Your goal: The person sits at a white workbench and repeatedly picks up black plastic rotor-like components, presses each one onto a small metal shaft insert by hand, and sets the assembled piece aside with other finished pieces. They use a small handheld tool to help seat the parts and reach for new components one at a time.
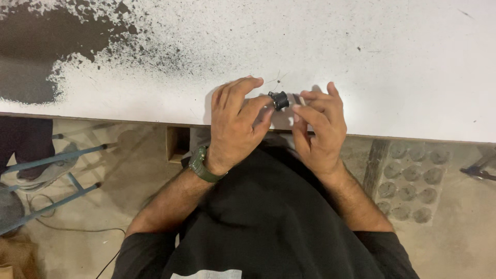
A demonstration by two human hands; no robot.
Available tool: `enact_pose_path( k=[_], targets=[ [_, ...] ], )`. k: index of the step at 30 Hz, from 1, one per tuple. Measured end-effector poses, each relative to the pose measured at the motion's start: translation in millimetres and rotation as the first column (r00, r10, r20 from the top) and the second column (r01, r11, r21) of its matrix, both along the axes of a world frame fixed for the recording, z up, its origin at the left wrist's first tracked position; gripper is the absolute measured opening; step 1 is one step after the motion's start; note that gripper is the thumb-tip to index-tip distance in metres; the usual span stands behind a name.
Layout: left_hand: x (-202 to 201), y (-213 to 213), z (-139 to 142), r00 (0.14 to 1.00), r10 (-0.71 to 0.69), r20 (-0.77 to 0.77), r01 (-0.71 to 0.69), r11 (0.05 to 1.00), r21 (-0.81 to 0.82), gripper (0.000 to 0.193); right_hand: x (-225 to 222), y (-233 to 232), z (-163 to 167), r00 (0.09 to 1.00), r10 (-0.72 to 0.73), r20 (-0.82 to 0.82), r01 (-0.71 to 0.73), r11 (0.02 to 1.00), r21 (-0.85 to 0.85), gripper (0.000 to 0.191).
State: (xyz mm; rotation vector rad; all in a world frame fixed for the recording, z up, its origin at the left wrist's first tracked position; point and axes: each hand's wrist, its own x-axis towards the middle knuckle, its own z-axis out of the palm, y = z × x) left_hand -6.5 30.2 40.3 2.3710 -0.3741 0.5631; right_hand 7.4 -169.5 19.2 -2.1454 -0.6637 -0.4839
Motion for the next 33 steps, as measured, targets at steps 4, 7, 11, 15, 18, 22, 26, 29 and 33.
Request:
enact_pose_path(
  k=[4,7,11,15,18,22,26,29,33],
  targets=[
    [-0.4,-0.6,-2.7,1.0,0.008,0.004,-0.008,1.0,-0.003,0.021,6.3,-2.2,15.2,0.999,-0.031,-0.027,0.026,0.987,-0.157,0.037],
    [-0.5,-0.5,-5.3,1.0,0.013,0.013,-0.012,1.0,-0.015,0.019,11.5,1.1,24.1,0.998,0.005,-0.066,-0.02,0.974,-0.225,0.045],
    [-1.6,-2.0,-9.0,0.996,0.046,0.074,-0.052,0.995,0.086,0.016,14.8,4.3,26.1,0.997,0.012,-0.076,-0.03,0.971,-0.238,0.044],
    [-2.7,-3.5,-11.1,0.991,0.058,0.124,-0.082,0.977,0.197,0.014,15.5,3.5,21.9,0.997,0.01,-0.081,-0.028,0.974,-0.223,0.041],
    [-2.3,-2.7,-10.7,0.988,0.028,0.154,-0.063,0.973,0.222,0.015,15.1,1.8,20.4,0.996,0.009,-0.092,-0.03,0.974,-0.224,0.041],
    [-0.5,-2.1,-8.6,0.99,0.007,0.139,-0.026,0.99,0.138,0.018,15.2,0.7,20.2,0.995,0.035,-0.089,-0.053,0.975,-0.217,0.041],
    [1.7,-0.7,-5.8,0.998,-0.017,0.061,0.016,1.0,0.019,0.02,14.7,-0.3,19.1,0.995,0.058,-0.084,-0.076,0.97,-0.23,0.041],
    [1.3,1.7,-4.6,1.0,-0.014,0.012,0.014,1.0,-0.002,0.02,14.6,-1.3,17.6,0.995,0.06,-0.08,-0.078,0.965,-0.251,0.04],
    [0.3,2.8,-6.8,0.996,-0.007,0.087,-0.002,0.995,0.099,0.018,15.2,-1.6,17.0,0.994,0.062,-0.086,-0.082,0.965,-0.248,0.038]
  ],
)
